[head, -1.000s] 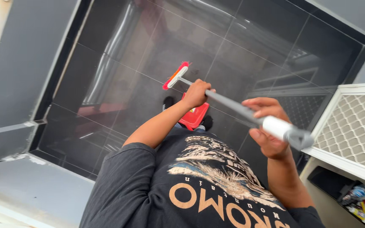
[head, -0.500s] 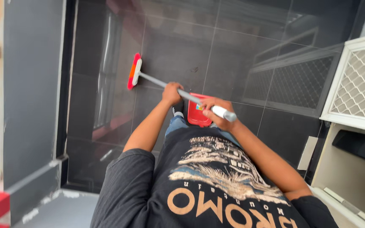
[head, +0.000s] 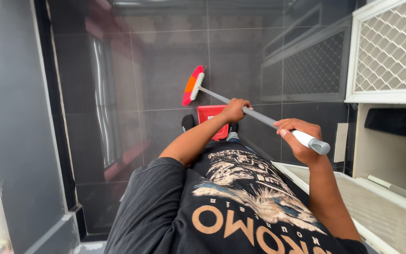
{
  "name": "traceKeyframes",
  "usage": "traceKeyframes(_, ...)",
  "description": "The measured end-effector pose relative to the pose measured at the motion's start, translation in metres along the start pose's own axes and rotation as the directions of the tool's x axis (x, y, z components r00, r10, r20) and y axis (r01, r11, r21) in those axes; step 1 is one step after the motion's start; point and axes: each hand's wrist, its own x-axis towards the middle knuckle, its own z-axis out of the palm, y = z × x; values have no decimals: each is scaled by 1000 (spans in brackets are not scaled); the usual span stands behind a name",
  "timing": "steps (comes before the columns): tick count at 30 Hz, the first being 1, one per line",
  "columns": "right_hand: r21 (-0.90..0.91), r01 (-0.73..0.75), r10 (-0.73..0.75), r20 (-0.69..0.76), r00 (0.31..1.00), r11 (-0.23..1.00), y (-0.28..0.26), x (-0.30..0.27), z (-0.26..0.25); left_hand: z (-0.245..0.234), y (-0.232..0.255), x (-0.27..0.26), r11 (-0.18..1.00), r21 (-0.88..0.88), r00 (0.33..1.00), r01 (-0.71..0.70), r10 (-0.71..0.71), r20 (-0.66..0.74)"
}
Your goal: The person sweeps the tiled floor of a balcony using a broom and a dustpan, collecting debris and moving the items around the space.
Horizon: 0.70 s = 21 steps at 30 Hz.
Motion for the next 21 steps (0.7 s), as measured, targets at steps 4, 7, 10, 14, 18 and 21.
traceKeyframes(4, 215, 111, -112, -5, 994, 970, -1, -26, -13, -29, 23, 0, 991, 113, 997, -71, 70, 16)
traceKeyframes(7, 509, 150, -93, -137, 986, 848, 13, -29, -4, -70, 71, 3, 999, 15, 998, -29, 30, -50)
traceKeyframes(10, 194, -132, 161, -143, 977, 972, 50, -6, 9, -110, 120, 9, 962, -256, 995, 99, -102, 2)
traceKeyframes(14, -45, 19, -23, -78, 997, 999, 109, 21, 60, -131, 171, -2, 919, -366, 989, 145, -121, 88)
traceKeyframes(18, -179, 94, -82, 71, 994, 979, 168, 56, 102, -131, 224, -16, 914, -404, 997, -36, 58, 42)
traceKeyframes(21, 2, 47, -47, 15, 999, 999, 185, 63, 99, -157, 268, -50, 952, -292, 995, -93, 79, -58)
